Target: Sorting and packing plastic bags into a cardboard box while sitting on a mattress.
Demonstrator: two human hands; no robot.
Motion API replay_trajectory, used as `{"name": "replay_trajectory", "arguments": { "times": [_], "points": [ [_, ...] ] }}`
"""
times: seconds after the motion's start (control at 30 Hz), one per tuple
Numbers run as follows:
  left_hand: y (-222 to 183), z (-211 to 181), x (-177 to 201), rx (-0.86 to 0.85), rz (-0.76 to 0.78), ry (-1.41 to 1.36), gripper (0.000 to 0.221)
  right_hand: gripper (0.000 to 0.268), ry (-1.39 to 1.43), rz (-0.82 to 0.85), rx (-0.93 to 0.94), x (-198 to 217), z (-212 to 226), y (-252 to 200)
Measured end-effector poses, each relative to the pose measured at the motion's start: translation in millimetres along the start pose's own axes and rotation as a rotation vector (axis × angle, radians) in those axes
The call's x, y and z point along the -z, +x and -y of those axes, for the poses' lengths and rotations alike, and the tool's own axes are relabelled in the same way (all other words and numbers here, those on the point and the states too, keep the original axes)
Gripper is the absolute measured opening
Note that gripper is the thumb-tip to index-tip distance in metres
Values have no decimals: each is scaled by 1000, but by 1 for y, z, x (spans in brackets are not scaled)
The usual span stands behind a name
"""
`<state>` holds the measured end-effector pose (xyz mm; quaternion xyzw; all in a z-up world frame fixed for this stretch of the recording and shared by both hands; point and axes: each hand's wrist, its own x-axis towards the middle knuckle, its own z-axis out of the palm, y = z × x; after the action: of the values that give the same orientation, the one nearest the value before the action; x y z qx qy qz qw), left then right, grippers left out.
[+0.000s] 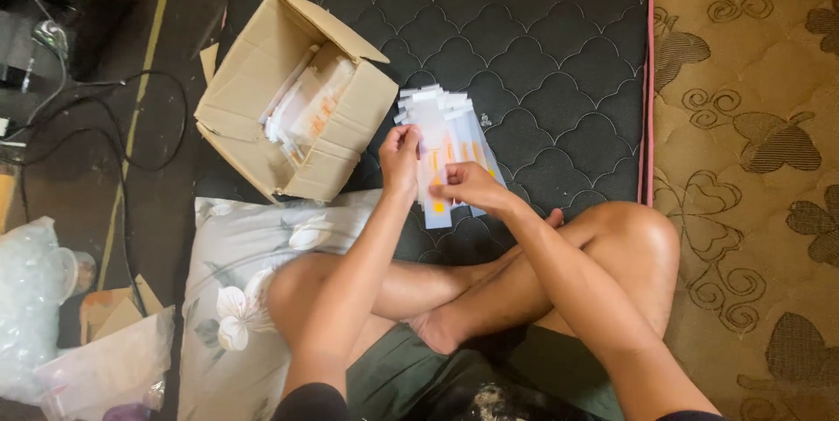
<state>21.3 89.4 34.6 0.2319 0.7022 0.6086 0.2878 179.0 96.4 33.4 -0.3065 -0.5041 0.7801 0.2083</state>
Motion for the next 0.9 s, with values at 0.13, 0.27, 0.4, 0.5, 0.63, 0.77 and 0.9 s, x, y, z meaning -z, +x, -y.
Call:
{"name": "replay_trajectory", "arguments": {
  "times": [0.13, 0.27, 0.4, 0.5, 0.63, 0.77, 0.9],
  "points": [
    [1, -5, 12, 23, 81, 21, 11, 21, -96, 175, -131, 12, -27, 14],
    [2, -8, 28, -33, 249, 114, 11, 27, -161, 251, -188, 14, -26, 9],
    [2, -6, 43, -57, 365, 132, 9, 29, -228, 315, -241, 14, -35, 9],
    [6, 9, 48, -45, 361, 98, 8, 27, -233, 322, -253, 11, -25, 6],
    [8, 10, 43, -17, 336, 32, 10, 26, -250, 306, -285, 17, -26, 6],
    [7, -5, 38, -7, 349, 5, 8, 25, -239, 289, -301, 21, -38, 13],
    [3, -3, 39, 19, 365, -5, 8, 33, -241, 328, -339, 35, -66, 20]
  ]
}}
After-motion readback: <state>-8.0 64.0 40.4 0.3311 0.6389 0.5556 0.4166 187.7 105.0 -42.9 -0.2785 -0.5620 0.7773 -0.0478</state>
